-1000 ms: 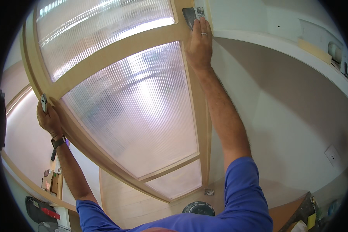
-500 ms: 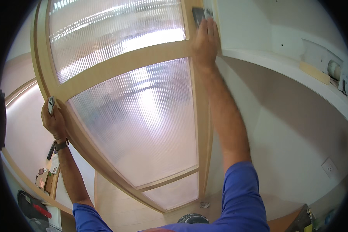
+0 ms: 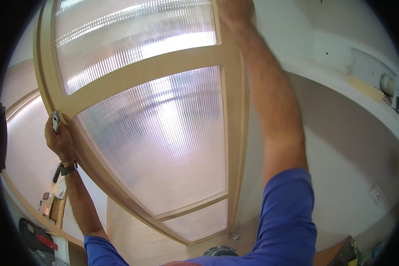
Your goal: The person retrieves a utility knife from a green bag and a backpack, then walks to a door frame. They use the knife to scrape or cut along the door frame edges while holding the door in place.
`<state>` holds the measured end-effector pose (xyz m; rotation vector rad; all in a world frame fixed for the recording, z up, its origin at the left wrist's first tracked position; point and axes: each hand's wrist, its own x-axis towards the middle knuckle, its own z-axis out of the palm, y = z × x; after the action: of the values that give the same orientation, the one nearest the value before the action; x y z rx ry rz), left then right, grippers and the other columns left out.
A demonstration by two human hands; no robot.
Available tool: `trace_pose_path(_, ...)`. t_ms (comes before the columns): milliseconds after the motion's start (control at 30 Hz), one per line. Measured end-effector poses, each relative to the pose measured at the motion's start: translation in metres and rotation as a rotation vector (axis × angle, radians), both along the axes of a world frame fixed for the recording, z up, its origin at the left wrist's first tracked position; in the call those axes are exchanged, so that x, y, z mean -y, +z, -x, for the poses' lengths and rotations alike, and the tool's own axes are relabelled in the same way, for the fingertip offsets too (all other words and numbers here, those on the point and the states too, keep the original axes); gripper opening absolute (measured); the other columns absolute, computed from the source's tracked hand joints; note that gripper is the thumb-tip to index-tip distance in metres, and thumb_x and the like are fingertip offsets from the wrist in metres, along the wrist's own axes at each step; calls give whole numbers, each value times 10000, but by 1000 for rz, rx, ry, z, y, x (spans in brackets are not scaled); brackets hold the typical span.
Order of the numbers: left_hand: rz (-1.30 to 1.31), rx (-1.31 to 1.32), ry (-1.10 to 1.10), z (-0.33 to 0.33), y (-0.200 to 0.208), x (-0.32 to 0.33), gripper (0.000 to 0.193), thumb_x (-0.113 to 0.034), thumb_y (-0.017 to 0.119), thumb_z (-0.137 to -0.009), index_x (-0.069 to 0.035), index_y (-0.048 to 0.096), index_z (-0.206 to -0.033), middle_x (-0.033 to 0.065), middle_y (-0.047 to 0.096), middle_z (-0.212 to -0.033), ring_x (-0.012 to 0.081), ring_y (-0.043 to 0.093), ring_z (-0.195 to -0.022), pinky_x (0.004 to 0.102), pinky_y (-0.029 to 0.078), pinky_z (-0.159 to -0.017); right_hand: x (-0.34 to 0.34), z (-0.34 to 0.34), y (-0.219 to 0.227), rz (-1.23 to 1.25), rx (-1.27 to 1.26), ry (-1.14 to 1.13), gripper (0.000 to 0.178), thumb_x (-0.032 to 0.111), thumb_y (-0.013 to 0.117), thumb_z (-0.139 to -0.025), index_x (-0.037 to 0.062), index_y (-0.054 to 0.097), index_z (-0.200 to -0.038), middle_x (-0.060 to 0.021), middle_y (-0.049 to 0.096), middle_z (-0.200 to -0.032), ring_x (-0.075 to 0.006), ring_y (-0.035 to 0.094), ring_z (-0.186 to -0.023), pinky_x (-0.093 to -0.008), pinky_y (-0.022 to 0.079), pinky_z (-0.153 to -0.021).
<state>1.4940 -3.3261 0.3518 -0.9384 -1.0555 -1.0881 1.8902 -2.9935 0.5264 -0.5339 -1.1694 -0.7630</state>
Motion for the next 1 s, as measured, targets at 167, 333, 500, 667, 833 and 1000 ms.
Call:
trace_pose_path(167, -10, 2, 14, -1, 2, 1, 271, 16, 582, -817, -58, 636, -1071, 86, 670, -1007, 227, 629, -909, 335, 496, -811, 4, -1, -1, 108, 36, 30, 330, 72, 397, -923, -130, 505, -1160, -309, 533, -1167, -403, 506, -1127, -419, 403, -999)
trace_pose_path(333, 4, -13, 1, 1, -5, -4, 267, 16, 578, -819, -56, 632, -1070, 86, 666, -1002, 230, 627, -908, 340, 491, -814, 5, 0, -16, 12, 52, 34, 373, 52, 373, -918, -144, 458, -1225, -321, 485, -1249, -406, 454, -1206, -417, 348, -1053)
trace_pose_path(500, 0, 4, -9, 4, -8, -2, 263, 23, 571, -816, -51, 631, -1061, 85, 665, -986, 229, 626, -901, 343, 487, -809, 5, -3, -14, 18, 45, 58, 374, 68, 374, -926, -154, 459, -1215, -322, 491, -1246, -418, 461, -1193, -427, 353, -1045)
trace_pose_path(667, 4, -9, -2, -2, -4, 2, 264, 26, 565, -816, -48, 633, -1060, 87, 666, -976, 230, 628, -888, 345, 488, -804, 9, 4, -116, -57, 17, 10, 289, 42, 490, -866, -108, 525, -1110, -279, 559, -1127, -424, 522, -1070, -463, 440, -924)
trace_pose_path(833, -24, -30, -11, -2, -4, -6, 260, 22, 572, -818, -47, 636, -1060, 90, 669, -972, 235, 629, -881, 342, 489, -791, 9, 0, -126, -111, 25, -60, 313, 72, 488, -886, -116, 517, -1135, -296, 537, -1173, -436, 515, -1088, -467, 432, -942)
trace_pose_path(1000, 3, -5, 23, 1, -7, 2, 260, 25, 565, -822, -42, 634, -1063, 100, 668, -980, 241, 632, -891, 342, 489, -797, 17, -3, -23, 74, 115, 155, 350, 139, 416, -936, -88, 502, -1189, -289, 525, -1219, -413, 483, -1158, -423, 383, -1001)
